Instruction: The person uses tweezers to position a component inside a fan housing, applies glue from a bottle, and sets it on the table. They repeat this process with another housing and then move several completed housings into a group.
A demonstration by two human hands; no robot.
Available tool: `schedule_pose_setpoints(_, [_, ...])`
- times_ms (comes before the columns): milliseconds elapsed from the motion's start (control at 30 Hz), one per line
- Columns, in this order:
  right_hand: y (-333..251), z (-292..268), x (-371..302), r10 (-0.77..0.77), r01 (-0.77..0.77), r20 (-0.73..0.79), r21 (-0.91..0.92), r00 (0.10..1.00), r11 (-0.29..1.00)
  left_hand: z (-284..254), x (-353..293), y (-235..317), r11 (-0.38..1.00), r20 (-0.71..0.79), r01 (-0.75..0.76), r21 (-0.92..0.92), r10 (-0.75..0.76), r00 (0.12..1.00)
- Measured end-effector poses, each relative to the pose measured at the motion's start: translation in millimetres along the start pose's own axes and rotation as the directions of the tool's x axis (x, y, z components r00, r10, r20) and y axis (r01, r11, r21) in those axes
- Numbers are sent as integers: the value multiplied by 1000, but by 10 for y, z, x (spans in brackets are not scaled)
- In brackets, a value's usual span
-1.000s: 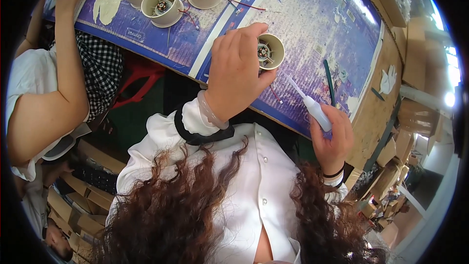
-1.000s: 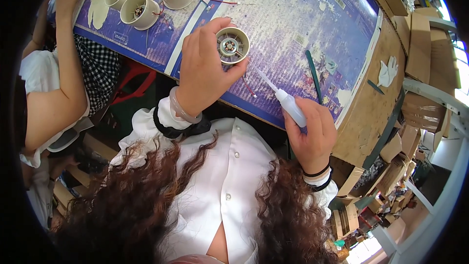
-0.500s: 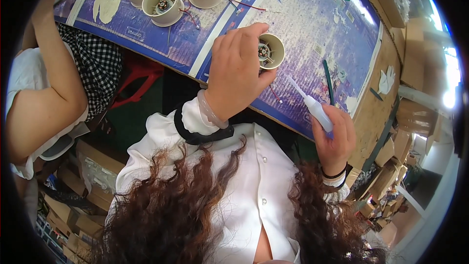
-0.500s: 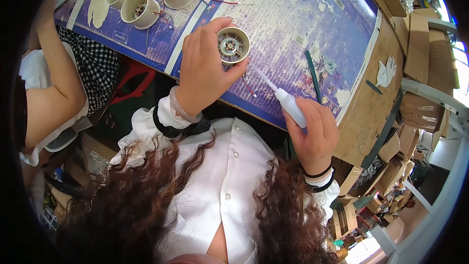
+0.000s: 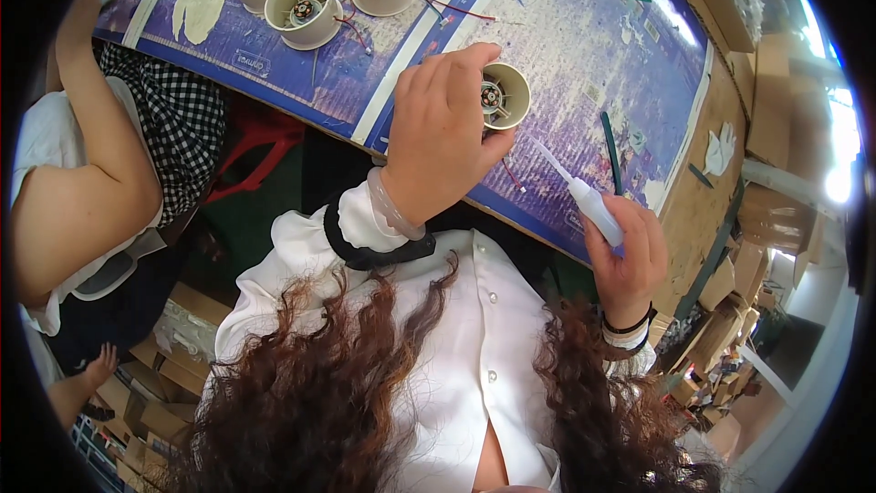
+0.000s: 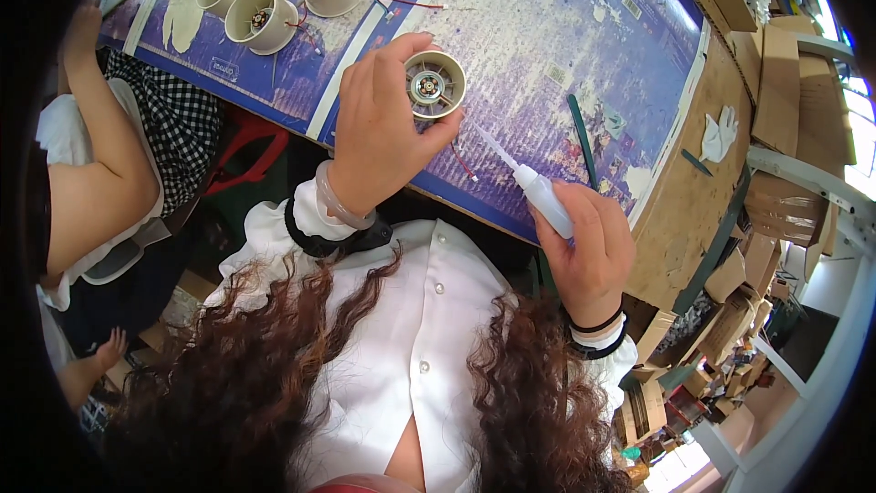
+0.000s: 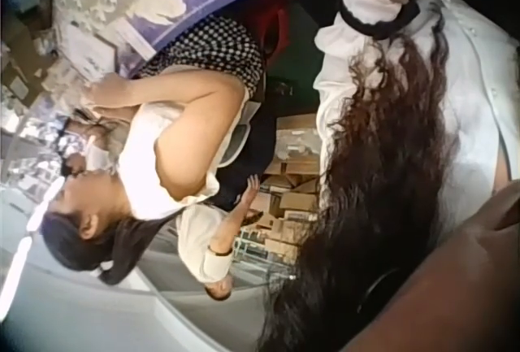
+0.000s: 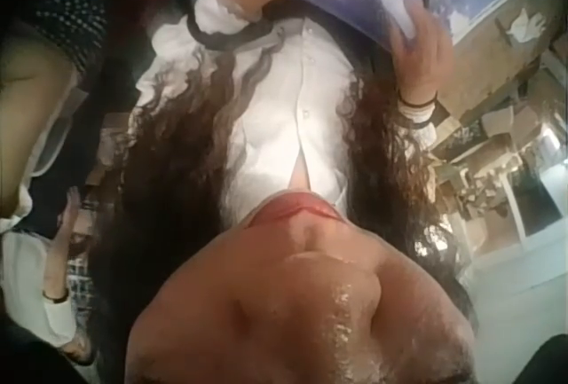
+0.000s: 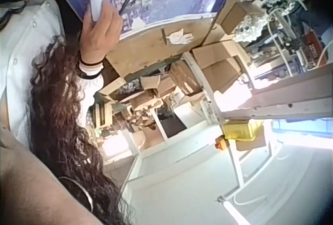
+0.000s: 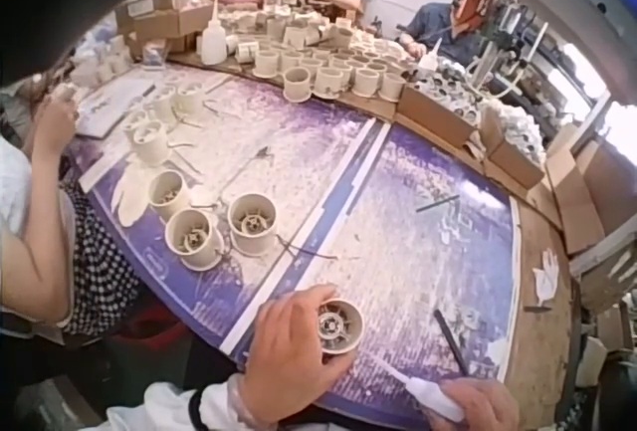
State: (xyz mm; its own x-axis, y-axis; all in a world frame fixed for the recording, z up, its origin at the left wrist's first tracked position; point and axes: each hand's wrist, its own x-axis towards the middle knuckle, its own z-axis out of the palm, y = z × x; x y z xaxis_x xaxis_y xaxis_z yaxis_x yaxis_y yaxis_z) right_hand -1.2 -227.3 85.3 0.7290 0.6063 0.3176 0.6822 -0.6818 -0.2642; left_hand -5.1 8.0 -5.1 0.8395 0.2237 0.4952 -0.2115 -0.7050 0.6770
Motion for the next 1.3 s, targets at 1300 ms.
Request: schedule_pose_setpoints(1300, [803,204,-633,659,-342,14,863,752,372,26,22,-11,999,42,27,31,-28,999])
